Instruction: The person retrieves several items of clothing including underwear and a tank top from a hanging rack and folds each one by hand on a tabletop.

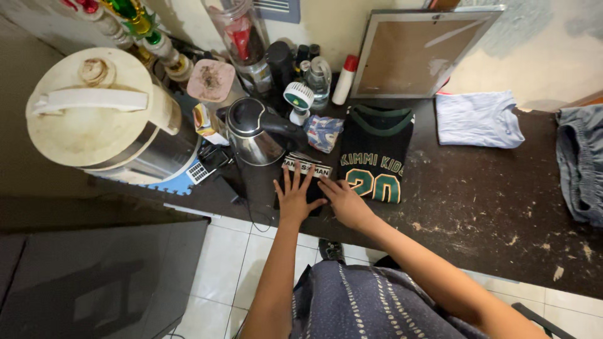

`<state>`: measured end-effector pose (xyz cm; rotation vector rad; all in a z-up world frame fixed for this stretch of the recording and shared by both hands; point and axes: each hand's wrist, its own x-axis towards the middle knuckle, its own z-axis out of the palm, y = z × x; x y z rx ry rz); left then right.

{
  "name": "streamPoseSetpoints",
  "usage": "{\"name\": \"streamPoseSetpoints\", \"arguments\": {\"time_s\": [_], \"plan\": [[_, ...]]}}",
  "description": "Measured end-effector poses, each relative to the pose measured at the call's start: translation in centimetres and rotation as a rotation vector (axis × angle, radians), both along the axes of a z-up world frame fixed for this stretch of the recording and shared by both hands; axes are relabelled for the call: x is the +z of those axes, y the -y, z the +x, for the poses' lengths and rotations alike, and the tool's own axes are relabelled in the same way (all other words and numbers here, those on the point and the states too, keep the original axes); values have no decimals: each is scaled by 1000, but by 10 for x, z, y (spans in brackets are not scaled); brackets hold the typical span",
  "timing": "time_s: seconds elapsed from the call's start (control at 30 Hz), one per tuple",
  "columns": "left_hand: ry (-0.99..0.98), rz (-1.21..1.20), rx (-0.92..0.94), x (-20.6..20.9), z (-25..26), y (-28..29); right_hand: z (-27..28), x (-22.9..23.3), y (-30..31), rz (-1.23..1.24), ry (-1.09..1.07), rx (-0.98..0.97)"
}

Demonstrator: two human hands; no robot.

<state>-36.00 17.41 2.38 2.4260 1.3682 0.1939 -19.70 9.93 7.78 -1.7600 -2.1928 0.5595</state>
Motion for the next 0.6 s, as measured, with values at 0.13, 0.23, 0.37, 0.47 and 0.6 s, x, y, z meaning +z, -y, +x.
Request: {"name": "streamPoseSetpoints", "arguments": {"time_s": [0.13, 0.23, 0.37, 0.47, 0.6], "plan": [[-31, -55, 21, -12, 3, -5, 1, -6, 0, 26, 207, 19], [-96, -91, 25, -13, 5, -7, 1, -8, -3, 27, 256, 5], [-160, -125, 22, -7, 8, -8, 5, 0, -2, -46, 225, 24], [-213, -139, -18, -2, 8, -8, 16, 6, -1, -41, 219, 51], [-105, 50, -79, 6, 10, -10, 47, 25, 7, 111, 13, 113]]}}
